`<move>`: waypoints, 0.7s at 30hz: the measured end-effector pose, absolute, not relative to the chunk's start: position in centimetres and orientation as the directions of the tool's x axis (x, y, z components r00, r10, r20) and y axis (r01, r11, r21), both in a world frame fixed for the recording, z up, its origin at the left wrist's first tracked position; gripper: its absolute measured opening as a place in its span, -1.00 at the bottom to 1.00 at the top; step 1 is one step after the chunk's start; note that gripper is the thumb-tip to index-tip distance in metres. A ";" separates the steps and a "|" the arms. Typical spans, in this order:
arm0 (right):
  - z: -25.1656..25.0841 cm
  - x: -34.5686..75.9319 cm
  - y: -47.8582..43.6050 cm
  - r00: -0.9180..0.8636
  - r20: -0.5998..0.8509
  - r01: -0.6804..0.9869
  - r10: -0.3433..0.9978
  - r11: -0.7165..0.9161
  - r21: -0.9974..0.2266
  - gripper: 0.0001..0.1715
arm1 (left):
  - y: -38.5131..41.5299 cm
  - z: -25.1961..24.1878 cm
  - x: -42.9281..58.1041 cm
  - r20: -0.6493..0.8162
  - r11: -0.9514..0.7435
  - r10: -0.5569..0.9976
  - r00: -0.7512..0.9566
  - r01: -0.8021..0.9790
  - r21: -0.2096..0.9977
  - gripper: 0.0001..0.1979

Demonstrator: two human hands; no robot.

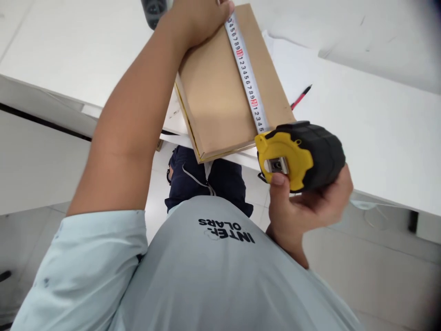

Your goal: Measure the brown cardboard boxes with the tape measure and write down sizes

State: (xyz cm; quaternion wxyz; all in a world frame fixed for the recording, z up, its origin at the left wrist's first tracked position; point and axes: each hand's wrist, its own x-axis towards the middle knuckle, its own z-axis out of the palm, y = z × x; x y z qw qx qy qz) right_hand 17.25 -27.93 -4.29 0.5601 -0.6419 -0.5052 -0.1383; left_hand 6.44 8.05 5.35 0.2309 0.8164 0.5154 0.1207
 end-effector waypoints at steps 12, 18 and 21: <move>-9.0 18.1 -26.3 0.391 0.848 0.876 0.358 0.139 -0.462 0.01 | 9.2 4.2 5.7 0.098 -0.529 0.832 0.547 0.726 0.440 -0.83; -9.3 18.1 -26.0 0.435 0.838 0.850 0.329 0.157 -0.503 -0.05 | 9.4 3.9 5.4 0.073 -0.478 0.855 0.513 0.728 0.492 -0.73; -9.9 18.1 -26.1 0.465 0.829 0.838 0.310 0.147 -0.525 -0.05 | 9.3 4.0 5.4 0.067 -0.461 0.863 0.501 0.725 0.512 -0.72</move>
